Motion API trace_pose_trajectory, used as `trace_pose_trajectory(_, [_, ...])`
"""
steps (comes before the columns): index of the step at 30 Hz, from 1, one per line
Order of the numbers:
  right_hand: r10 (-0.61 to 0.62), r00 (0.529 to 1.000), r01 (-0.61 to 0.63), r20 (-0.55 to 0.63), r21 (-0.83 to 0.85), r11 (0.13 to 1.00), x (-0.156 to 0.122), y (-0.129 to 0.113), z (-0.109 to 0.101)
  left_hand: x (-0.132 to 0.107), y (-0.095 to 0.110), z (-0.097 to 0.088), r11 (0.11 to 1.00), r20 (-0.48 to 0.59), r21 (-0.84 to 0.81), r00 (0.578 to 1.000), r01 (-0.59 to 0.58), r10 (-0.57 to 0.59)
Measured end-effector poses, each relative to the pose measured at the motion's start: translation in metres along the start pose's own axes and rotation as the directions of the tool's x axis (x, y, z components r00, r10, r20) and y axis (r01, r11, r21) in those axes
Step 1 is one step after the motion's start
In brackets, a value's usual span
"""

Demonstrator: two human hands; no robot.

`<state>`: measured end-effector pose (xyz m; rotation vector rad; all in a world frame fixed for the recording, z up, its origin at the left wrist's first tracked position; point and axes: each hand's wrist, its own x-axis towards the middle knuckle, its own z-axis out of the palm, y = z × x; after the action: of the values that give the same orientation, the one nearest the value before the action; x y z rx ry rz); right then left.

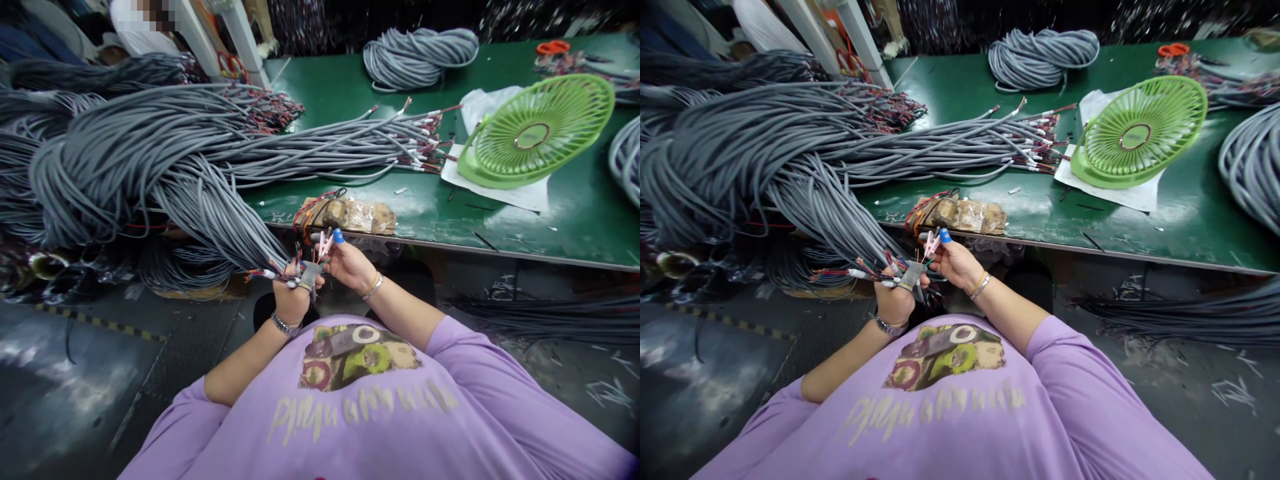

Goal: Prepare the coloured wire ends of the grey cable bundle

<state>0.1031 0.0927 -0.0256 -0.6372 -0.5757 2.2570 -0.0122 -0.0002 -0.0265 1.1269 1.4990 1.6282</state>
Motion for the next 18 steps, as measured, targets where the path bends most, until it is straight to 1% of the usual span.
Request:
trace_pose_trajectory(2, [-0.002, 1.0, 0.002, -0.015, 0.001, 1.0, 0.003, 0.001, 0.001, 0.0, 0.001, 0.0, 1.0, 0.001, 0.008, 1.0, 0.006, -0.006])
trace_pose_trajectory(6, [-0.051, 0.998, 0.051, -0.039, 0.013, 0.999, 0.007, 0.004, 0.005, 0.0, 0.003, 0.001, 0.999, 0.005, 0.048, 1.0, 0.009, -0.009])
trace_pose_trajectory(9, [-0.041, 0.998, 0.042, -0.042, 0.041, 0.998, 0.006, 0.005, 0.005, 0.0, 0.004, 0.002, 0.997, 0.022, 0.078, 1.0, -0.008, 0.007])
trace_pose_trajectory(13, [0.051, 0.999, -0.051, -0.001, 0.046, 0.998, -0.002, 0.004, -0.001, -0.001, 0.002, -0.001, 0.999, 0.023, 0.05, 1.0, -0.001, -0.001])
trace_pose_trajectory(16, [0.17, 0.982, -0.164, 0.082, -0.076, 0.984, -0.01, 0.001, -0.01, -0.002, 0.002, -0.007, 0.997, 0.036, 0.077, 0.999, -0.009, 0.006])
trace_pose_trajectory(18, [0.221, 0.967, -0.197, 0.13, -0.18, 0.964, -0.015, -0.002, -0.015, -0.003, 0.004, -0.011, 0.992, 0.082, 0.123, 0.997, -0.02, 0.01])
